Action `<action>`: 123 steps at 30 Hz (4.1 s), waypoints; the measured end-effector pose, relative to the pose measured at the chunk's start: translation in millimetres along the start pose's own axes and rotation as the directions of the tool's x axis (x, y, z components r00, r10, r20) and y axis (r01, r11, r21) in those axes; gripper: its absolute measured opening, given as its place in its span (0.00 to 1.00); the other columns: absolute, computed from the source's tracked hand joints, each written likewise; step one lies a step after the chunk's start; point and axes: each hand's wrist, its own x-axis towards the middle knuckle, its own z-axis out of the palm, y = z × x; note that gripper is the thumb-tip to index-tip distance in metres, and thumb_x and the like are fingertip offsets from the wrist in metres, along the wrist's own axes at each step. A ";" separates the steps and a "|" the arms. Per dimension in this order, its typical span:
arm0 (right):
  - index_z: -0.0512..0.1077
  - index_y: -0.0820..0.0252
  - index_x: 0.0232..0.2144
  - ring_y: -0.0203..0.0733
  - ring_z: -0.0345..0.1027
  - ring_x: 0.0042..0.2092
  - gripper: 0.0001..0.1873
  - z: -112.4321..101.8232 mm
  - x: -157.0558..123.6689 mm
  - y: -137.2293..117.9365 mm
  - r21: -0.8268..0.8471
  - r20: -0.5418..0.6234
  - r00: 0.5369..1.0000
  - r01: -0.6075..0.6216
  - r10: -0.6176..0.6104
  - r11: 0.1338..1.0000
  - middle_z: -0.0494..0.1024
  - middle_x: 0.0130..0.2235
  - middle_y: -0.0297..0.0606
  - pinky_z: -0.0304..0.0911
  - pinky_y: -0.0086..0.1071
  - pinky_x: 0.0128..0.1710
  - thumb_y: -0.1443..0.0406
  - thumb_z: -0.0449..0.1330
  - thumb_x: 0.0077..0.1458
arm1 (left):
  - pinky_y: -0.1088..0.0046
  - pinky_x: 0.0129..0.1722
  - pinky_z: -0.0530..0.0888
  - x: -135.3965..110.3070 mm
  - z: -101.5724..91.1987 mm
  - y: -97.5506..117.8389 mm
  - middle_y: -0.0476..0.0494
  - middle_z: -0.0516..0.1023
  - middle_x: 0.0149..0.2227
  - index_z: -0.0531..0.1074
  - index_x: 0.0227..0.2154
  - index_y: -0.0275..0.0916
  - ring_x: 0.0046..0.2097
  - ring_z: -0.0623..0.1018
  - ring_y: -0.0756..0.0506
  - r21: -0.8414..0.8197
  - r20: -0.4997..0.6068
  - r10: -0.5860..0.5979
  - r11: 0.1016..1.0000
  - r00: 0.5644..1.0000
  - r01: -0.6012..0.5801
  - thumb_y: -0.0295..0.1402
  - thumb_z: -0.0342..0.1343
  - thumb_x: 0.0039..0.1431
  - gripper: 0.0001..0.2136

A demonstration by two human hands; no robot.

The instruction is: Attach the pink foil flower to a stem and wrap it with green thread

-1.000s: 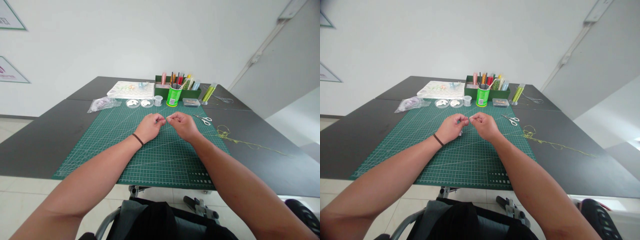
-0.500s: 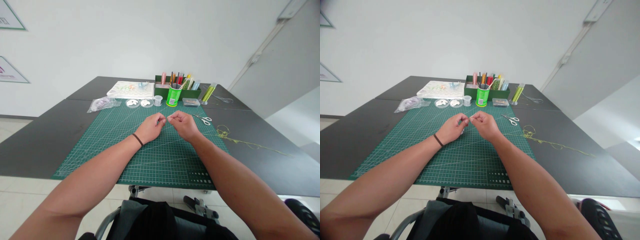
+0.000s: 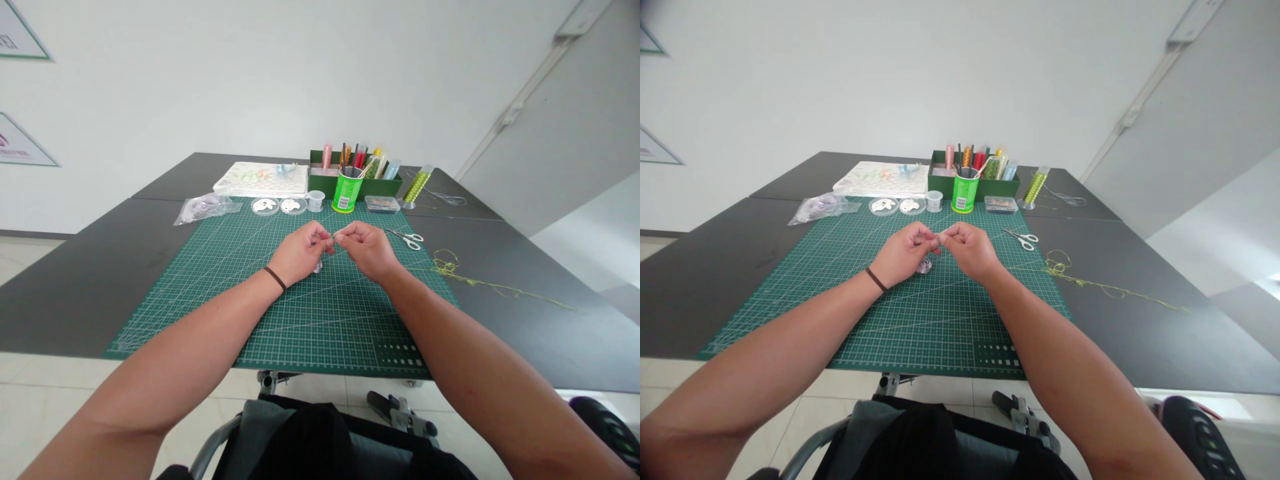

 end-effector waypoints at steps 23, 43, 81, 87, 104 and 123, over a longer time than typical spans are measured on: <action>0.74 0.58 0.35 0.29 0.44 0.21 0.13 -1.2 -0.9 2.3 -0.080 -0.007 0.999 0.050 -0.051 0.996 0.52 0.17 0.19 0.46 0.29 0.22 0.57 0.68 0.51 | 0.75 0.28 0.71 1.1 -0.3 -1.2 0.50 0.85 0.35 0.69 0.38 0.42 0.26 0.77 0.51 0.000 -0.003 0.002 1.000 1.000 -0.002 0.33 0.54 0.66 0.02; 0.72 0.58 0.29 0.32 0.51 0.23 0.12 -0.1 -1.2 -1.1 -0.190 -0.079 0.995 0.041 -0.056 0.981 0.63 0.20 0.27 0.48 0.31 0.24 0.55 0.61 0.54 | 0.68 0.44 0.73 2.4 -1.3 -0.4 0.48 0.82 0.37 0.76 0.33 0.40 0.39 0.78 0.47 0.189 -0.089 0.101 0.978 0.991 -0.083 0.35 0.66 0.58 0.06; 0.72 0.57 0.28 0.32 0.52 0.23 0.14 0.0 -0.5 0.7 -0.159 -0.099 0.995 -0.011 -0.005 0.987 0.66 0.20 0.28 0.49 0.31 0.24 0.53 0.63 0.51 | 0.68 0.45 0.73 1.7 -2.1 0.0 0.49 0.80 0.33 0.72 0.28 0.41 0.39 0.79 0.46 0.225 0.037 0.152 0.962 0.988 -0.157 0.30 0.52 0.67 0.11; 0.72 0.57 0.27 0.32 0.50 0.22 0.11 3.3 -1.8 -2.1 -0.176 -0.108 0.994 -0.015 -0.004 0.984 0.63 0.18 0.26 0.48 0.31 0.23 0.56 0.62 0.52 | 0.68 0.44 0.73 2.2 -2.5 0.0 0.48 0.82 0.38 0.75 0.35 0.41 0.41 0.79 0.46 0.233 -0.048 0.135 0.965 0.990 -0.120 0.36 0.62 0.62 0.05; 0.72 0.58 0.26 0.33 0.52 0.22 0.12 9.2 -2.7 -1.3 -0.167 -0.105 0.994 -0.008 -0.010 0.986 0.64 0.18 0.27 0.48 0.31 0.24 0.55 0.60 0.51 | 0.69 0.40 0.73 1.8 -2.1 -1.2 0.47 0.82 0.35 0.76 0.30 0.40 0.38 0.78 0.46 0.258 -0.089 0.126 0.961 0.988 -0.100 0.35 0.63 0.61 0.06; 0.72 0.58 0.31 0.32 0.50 0.22 0.13 5.9 -2.7 3.2 -0.078 -0.015 0.995 0.093 -0.094 0.993 0.62 0.19 0.25 0.48 0.30 0.24 0.54 0.62 0.54 | 0.72 0.35 0.69 3.1 -2.5 2.4 0.50 0.80 0.29 0.75 0.29 0.39 0.31 0.75 0.49 0.092 -0.068 0.118 0.990 0.991 -0.111 0.29 0.59 0.62 0.05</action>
